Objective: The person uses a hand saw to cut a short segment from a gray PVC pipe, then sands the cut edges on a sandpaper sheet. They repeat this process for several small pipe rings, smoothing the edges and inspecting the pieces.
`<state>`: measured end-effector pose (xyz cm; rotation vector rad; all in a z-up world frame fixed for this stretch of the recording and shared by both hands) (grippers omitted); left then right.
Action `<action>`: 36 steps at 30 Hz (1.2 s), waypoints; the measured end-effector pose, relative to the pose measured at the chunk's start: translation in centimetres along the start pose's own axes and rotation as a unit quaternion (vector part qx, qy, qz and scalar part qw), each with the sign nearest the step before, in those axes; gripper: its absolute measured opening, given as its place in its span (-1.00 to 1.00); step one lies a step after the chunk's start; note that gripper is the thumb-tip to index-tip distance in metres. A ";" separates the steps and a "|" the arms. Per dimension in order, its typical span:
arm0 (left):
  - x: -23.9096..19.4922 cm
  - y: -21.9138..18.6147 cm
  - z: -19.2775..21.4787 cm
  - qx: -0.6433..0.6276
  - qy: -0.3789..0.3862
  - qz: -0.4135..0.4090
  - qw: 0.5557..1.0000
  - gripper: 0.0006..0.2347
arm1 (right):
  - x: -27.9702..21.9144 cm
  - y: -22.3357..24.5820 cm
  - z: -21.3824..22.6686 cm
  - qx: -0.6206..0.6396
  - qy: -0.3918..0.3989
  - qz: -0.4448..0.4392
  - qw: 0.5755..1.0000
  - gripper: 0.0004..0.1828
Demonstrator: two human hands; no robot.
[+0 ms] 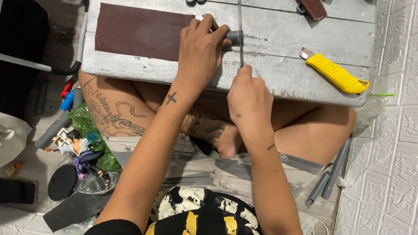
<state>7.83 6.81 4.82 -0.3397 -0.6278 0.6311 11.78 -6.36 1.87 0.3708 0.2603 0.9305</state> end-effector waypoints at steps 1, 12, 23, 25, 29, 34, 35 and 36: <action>0.0 0.0 0.0 -0.001 0.002 0.001 1.000 -0.93 | -1.0 0.3 0.4 -0.001 0.001 -0.002 1.000 -0.76; 0.0 -0.2 0.4 -0.009 0.000 -0.005 1.000 -0.96 | -3.3 0.1 0.4 0.006 0.072 -0.044 0.996 -0.68; -0.2 0.1 0.6 -0.010 -0.021 -0.011 1.000 -0.93 | -6.0 0.6 -0.1 0.001 0.028 -0.016 0.999 -0.67; -0.1 0.1 0.6 -0.011 -0.022 -0.011 1.000 -0.92 | -7.0 0.4 -0.1 0.005 0.027 -0.022 0.999 -0.67; -0.1 0.0 0.6 -0.013 -0.017 -0.015 1.000 -0.92 | -3.7 0.6 0.9 -0.004 0.057 -0.032 0.998 -0.70; 0.0 -0.2 0.7 -0.008 -0.018 -0.014 1.000 -0.93 | 1.5 0.5 1.1 0.002 0.045 -0.021 0.999 -0.73; 0.0 -0.1 0.6 -0.005 -0.015 -0.010 1.000 -0.93 | 1.2 0.6 1.2 -0.001 0.044 -0.028 0.999 -0.71; -0.1 0.0 0.5 -0.003 -0.012 -0.007 1.000 -0.94 | 0.9 0.7 1.3 -0.003 0.042 -0.036 0.998 -0.69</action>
Point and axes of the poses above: each hand's wrist, its own x-axis towards the middle knuckle, its own z-axis out of the back of the hand, y = z × x, the point moved 9 cm from there along x, towards the middle knuckle, and after that the axes turned 14 degrees about z, right-handed, at the moved point
